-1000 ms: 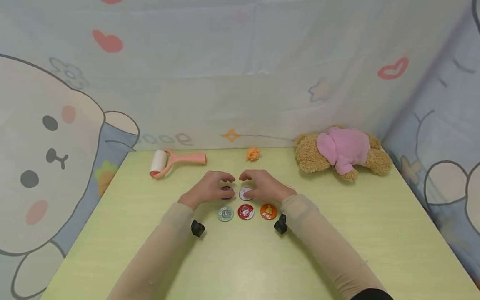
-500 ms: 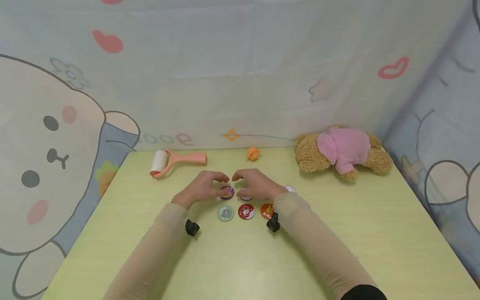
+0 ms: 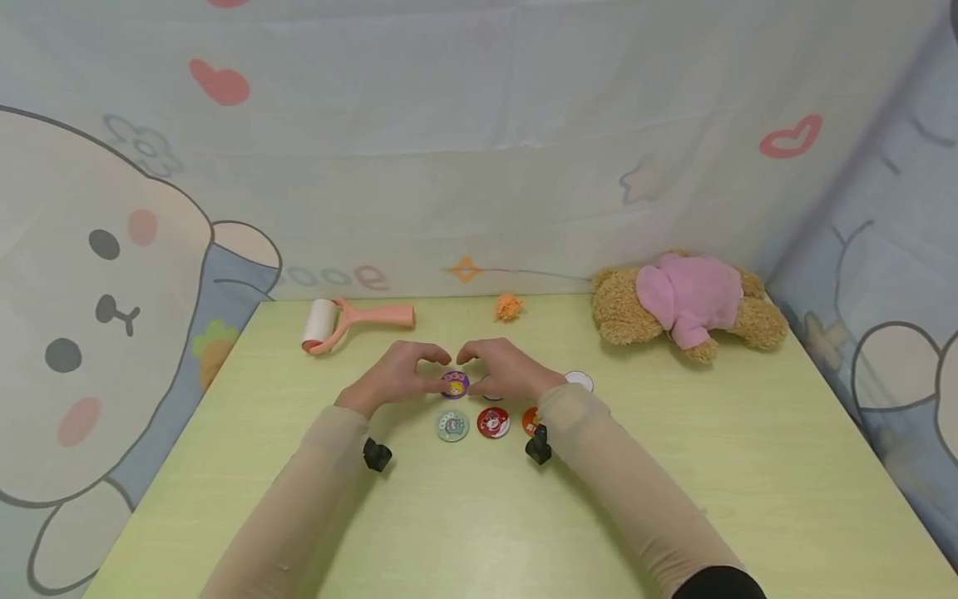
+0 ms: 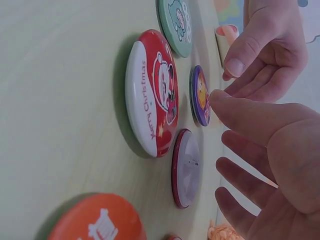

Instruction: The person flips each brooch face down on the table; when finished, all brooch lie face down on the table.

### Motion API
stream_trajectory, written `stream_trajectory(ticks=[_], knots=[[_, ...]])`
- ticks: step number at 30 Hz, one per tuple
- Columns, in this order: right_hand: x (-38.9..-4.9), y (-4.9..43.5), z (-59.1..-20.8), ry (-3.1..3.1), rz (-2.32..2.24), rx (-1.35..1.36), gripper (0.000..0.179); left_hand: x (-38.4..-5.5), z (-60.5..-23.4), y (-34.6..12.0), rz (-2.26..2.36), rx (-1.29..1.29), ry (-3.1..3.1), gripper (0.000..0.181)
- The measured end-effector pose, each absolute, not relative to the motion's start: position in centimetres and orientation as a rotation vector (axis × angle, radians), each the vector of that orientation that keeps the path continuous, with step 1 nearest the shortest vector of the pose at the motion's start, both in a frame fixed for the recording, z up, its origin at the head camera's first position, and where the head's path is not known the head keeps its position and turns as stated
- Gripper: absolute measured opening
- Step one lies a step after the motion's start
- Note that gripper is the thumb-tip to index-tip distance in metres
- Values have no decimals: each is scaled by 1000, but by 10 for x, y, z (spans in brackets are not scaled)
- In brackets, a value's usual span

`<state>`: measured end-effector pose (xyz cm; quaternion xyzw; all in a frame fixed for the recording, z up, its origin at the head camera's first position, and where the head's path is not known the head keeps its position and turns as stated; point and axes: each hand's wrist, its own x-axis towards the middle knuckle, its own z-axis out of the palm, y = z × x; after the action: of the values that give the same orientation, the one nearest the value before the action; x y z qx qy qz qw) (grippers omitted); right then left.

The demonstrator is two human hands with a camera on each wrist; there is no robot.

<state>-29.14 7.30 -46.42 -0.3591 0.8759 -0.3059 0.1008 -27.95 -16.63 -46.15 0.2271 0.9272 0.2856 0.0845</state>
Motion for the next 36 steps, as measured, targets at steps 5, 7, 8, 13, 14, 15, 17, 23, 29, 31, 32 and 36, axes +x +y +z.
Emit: stream_trajectory(ticks=[5, 7, 8, 13, 14, 15, 17, 23, 29, 31, 32, 36], knots=[[-291, 70, -466, 2589, -885, -1047, 44, -279, -461, -167, 854, 676, 2756, 47], [-292, 69, -468, 2582, -881, -1049, 44, -279, -462, -168, 852, 678, 2755, 47], [-292, 69, -468, 2577, -881, -1049, 43, -279, -462, -167, 851, 677, 2754, 47], [-293, 66, -470, 2569, -867, -1051, 42, -280, -463, -168, 827, 689, 2758, 45], [-293, 65, -470, 2571, -862, -1049, 42, -280, -463, -168, 825, 690, 2758, 44], [-293, 65, -471, 2576, -856, -1052, 42, -279, -464, -168, 823, 691, 2759, 43], [-293, 64, -471, 2581, -846, -1058, 41, -280, -465, -168, 824, 689, 2757, 43], [-290, 61, -471, 2581, -868, -1070, 39, -280, -469, -168, 824, 693, 2755, 41], [-290, 58, -473, 2584, -859, -1068, 38, -280, -473, -168, 813, 735, 2775, 39], [-290, 58, -473, 2583, -856, -1062, 39, -281, -473, -168, 808, 746, 2784, 39], [-290, 57, -473, 2584, -852, -1066, 39, -281, -474, -168, 804, 750, 2787, 39], [-291, 57, -472, 2592, -836, -1082, 38, -281, -475, -168, 786, 759, 2804, 38]])
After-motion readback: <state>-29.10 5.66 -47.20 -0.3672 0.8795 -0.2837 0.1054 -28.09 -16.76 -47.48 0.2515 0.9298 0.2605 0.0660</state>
